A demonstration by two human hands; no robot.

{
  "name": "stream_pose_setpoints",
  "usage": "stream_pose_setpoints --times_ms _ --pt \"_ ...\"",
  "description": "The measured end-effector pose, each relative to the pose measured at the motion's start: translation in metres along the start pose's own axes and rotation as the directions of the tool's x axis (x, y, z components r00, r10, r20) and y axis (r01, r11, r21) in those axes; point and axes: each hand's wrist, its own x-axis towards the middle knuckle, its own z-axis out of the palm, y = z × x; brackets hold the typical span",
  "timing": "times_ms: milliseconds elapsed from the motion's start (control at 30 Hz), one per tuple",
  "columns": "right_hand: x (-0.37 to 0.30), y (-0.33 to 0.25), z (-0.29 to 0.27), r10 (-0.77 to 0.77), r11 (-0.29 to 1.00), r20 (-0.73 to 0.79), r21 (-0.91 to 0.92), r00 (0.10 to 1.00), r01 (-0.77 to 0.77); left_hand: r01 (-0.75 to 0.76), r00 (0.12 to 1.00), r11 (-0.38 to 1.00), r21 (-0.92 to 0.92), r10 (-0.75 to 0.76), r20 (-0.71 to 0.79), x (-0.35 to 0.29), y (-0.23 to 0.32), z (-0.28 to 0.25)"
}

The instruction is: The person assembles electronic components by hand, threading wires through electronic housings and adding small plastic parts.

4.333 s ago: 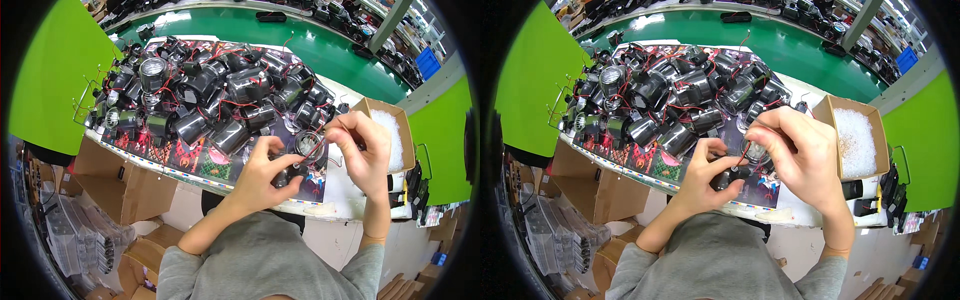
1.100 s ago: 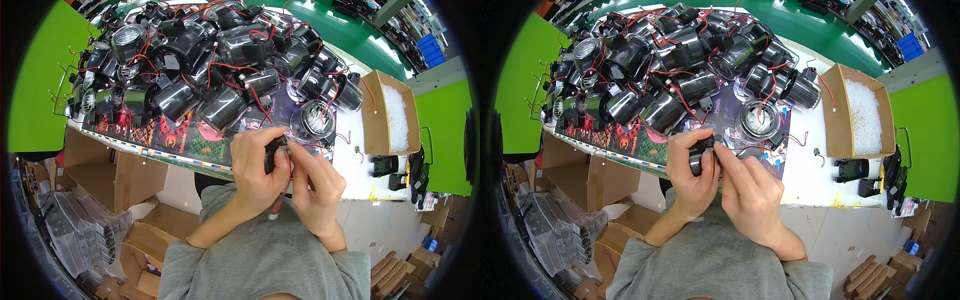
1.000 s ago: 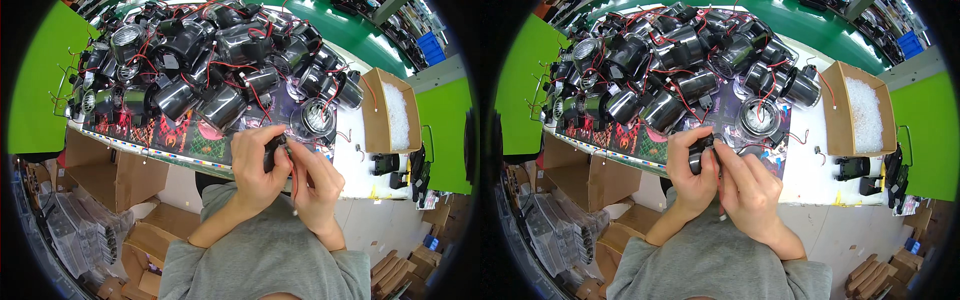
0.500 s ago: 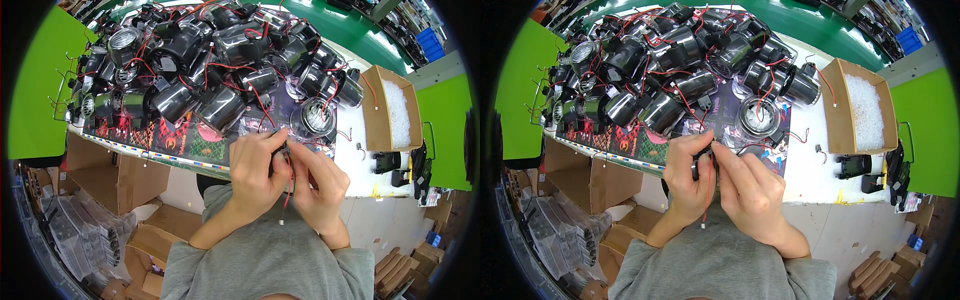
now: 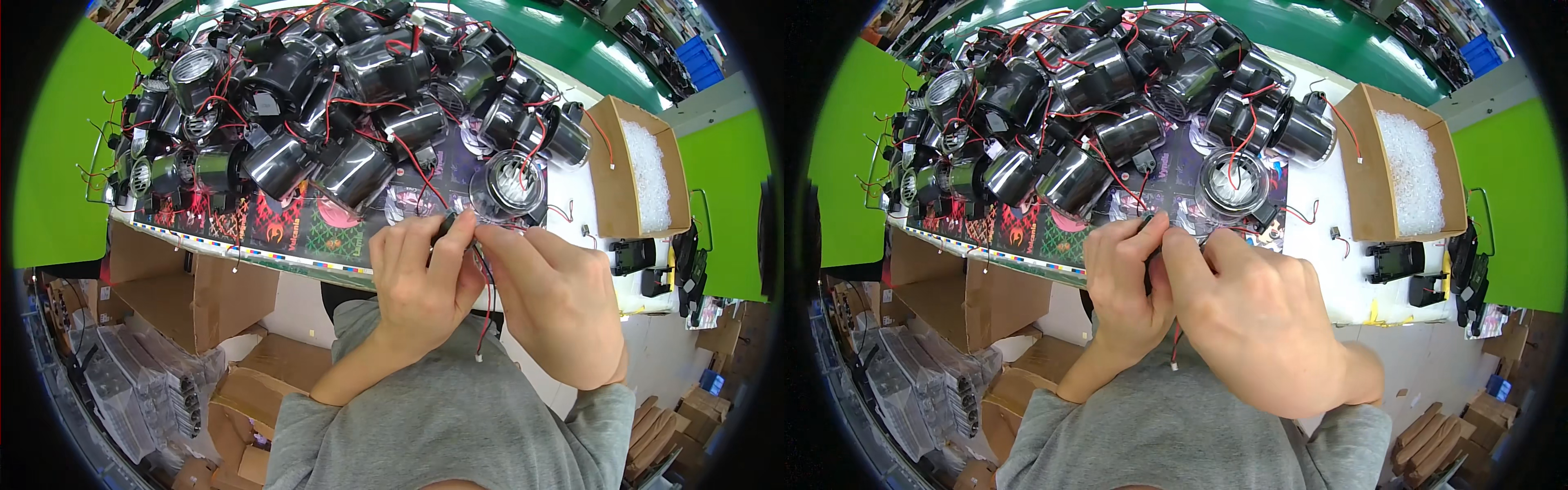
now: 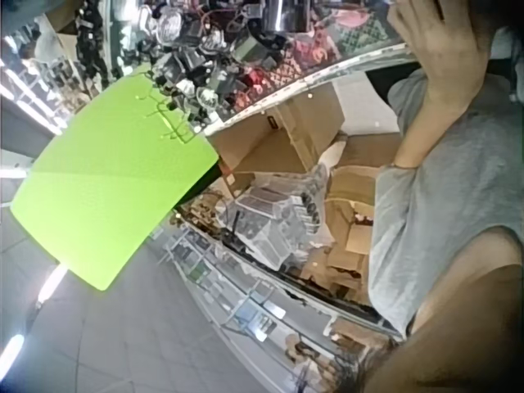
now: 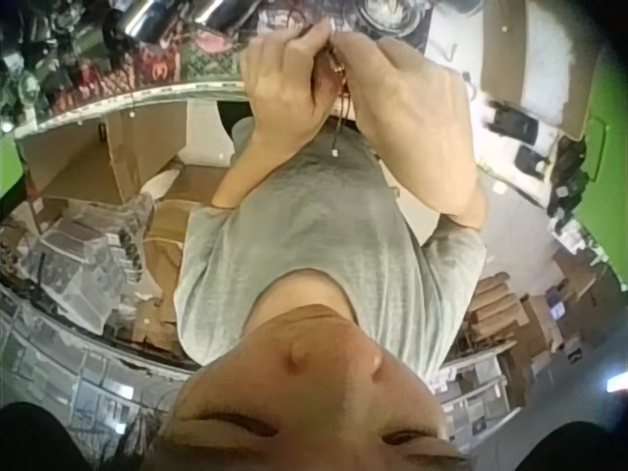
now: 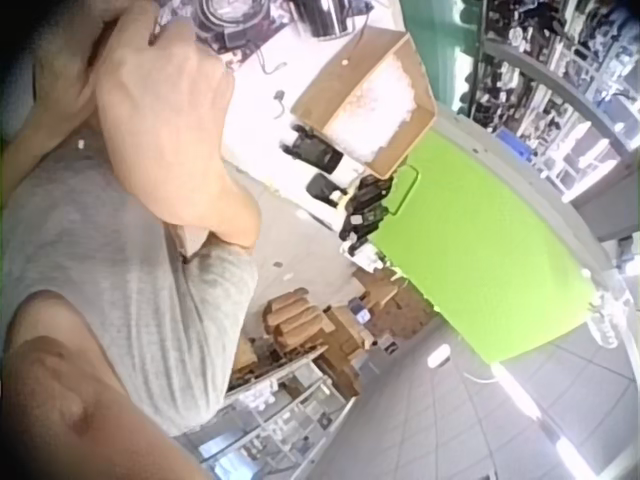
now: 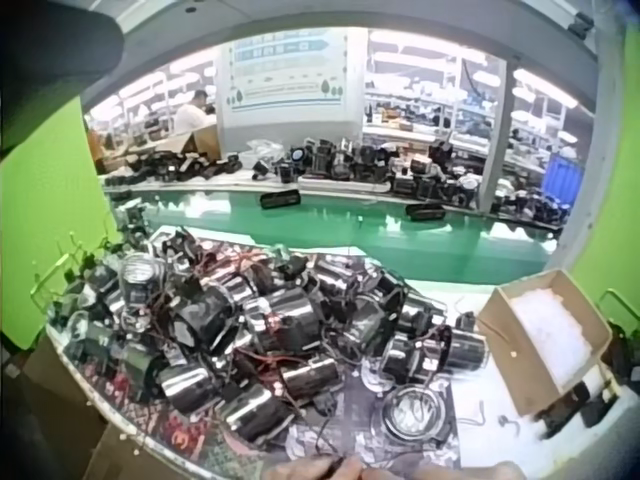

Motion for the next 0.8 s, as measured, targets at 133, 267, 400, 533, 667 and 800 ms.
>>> stream_pose_setpoints --times_ms 133,267,400,533,667,800 --pt "0.000 -0.004 -0.009 -0.006 0.990 0.093 -0.142 0.996 0.019 -0.033 0.999 0.999 0.016 0.032 0.010 0.001 0.001 0.001" --pt "0.001 -0.007 -0.011 0.009 0.986 0.119 -0.167 0.993 0.012 -0.007 1.000 1.000 -0.030 0.007 -0.004 0.002 0.000 0.002" --pt "-0.001 -0.006 -0.010 0.025 0.988 0.064 -0.154 0.998 -0.015 0.007 1.000 0.996 -0.089 -0.010 -0.029 0.003 -0.006 0.002" --pt "-0.001 0.003 -0.011 0.021 0.999 -0.067 -0.041 0.998 -0.024 0.024 0.999 0.983 -0.183 -0.029 -0.026 0.003 -0.008 -0.001" --pt "-0.005 0.015 -0.010 0.025 0.993 -0.078 0.116 0.997 -0.016 -0.009 1.000 0.984 -0.178 0.006 -0.018 0.006 -0.007 -0.001" --pt "0.002 0.020 0.002 0.028 0.950 -0.045 0.311 0.999 -0.013 0.036 0.999 0.974 -0.224 -0.036 0.007 0.005 -0.007 -0.002"
